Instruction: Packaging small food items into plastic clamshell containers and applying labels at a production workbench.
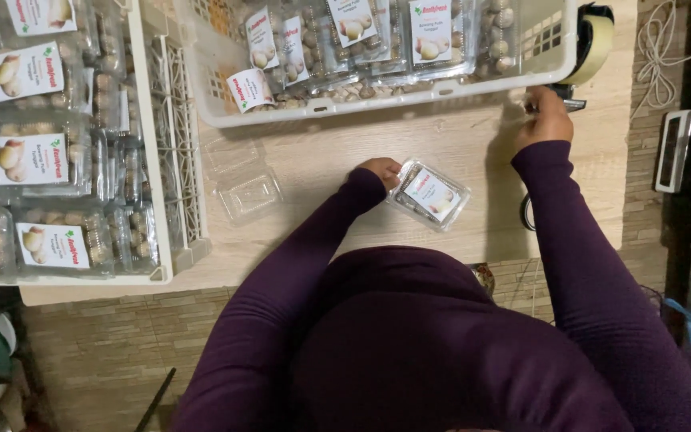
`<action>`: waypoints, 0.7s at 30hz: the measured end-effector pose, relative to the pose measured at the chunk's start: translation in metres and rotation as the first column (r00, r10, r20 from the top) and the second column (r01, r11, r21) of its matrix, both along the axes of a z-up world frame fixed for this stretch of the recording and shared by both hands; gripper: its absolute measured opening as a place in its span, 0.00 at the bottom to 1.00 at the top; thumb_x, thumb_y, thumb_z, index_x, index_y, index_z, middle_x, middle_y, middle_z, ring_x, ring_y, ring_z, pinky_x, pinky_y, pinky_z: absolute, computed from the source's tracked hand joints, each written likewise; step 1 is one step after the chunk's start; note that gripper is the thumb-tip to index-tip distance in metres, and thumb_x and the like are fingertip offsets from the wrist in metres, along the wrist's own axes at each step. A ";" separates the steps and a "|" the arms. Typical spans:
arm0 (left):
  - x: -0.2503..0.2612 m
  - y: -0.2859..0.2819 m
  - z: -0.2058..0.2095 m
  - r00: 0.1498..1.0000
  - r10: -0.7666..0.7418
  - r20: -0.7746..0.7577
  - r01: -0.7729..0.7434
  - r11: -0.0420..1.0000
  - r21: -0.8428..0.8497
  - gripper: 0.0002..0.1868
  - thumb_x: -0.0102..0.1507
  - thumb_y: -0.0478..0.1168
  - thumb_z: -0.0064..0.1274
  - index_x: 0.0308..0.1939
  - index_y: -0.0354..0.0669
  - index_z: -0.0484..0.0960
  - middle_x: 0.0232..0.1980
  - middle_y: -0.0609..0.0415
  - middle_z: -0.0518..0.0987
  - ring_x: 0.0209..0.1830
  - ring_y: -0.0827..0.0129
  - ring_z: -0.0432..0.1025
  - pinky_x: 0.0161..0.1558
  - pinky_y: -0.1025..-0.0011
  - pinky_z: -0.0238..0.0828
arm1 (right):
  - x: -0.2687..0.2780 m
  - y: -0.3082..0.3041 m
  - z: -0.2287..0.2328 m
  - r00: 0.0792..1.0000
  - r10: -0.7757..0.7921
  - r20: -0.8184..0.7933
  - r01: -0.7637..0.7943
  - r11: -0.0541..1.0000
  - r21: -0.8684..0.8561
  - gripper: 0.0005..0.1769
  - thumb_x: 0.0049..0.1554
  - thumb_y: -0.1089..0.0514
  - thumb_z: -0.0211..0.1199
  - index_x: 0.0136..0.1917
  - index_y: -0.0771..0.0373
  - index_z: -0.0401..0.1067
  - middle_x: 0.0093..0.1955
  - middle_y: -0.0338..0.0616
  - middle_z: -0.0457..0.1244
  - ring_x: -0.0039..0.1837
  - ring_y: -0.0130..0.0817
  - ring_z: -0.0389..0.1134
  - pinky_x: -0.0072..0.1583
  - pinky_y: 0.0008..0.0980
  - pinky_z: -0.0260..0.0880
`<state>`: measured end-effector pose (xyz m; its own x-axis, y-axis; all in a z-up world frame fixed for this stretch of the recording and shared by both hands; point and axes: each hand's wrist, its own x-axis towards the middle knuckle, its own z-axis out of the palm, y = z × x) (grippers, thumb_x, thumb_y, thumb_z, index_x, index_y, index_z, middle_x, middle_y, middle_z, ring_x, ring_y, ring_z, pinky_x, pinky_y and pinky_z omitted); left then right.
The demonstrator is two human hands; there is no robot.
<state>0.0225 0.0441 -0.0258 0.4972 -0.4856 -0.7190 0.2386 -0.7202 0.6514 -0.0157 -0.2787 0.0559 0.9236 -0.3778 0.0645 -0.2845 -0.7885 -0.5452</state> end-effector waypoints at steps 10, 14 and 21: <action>-0.010 0.028 0.026 0.987 0.079 -0.138 -0.082 0.997 -0.016 0.13 0.63 0.47 0.59 0.50 0.53 0.84 0.43 0.59 0.85 0.42 0.72 0.81 0.48 0.68 0.81 | -0.015 -0.028 -0.048 0.971 0.070 -0.228 -0.203 0.742 -0.639 0.05 0.55 0.59 0.68 0.46 0.52 0.77 0.36 0.37 0.66 0.44 0.38 0.71 0.48 0.31 0.74; -0.023 0.028 0.008 0.908 0.274 -0.316 -0.321 0.941 -0.108 0.14 0.66 0.42 0.56 0.54 0.41 0.81 0.39 0.50 0.83 0.40 0.69 0.80 0.49 0.69 0.82 | -0.004 -0.038 -0.070 0.958 0.079 -0.275 -0.151 0.957 -0.249 0.28 0.48 0.75 0.67 0.61 0.58 0.76 0.46 0.44 0.66 0.53 0.48 0.70 0.58 0.43 0.73; -0.031 0.036 0.023 0.733 0.426 -0.530 -0.548 0.831 -0.091 0.11 0.64 0.35 0.60 0.50 0.37 0.82 0.39 0.50 0.79 0.42 0.68 0.78 0.52 0.65 0.85 | -0.022 -0.013 -0.035 0.983 0.052 -0.178 -0.073 0.991 -0.112 0.09 0.63 0.57 0.55 0.46 0.53 0.77 0.39 0.43 0.65 0.46 0.45 0.69 0.49 0.42 0.70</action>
<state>-0.0082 0.0801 -0.0032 0.3423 -0.4491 -0.8253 0.8316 -0.2641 0.4886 -0.0374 -0.2916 0.0208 0.9461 -0.3185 -0.0595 -0.3154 -0.8632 -0.3942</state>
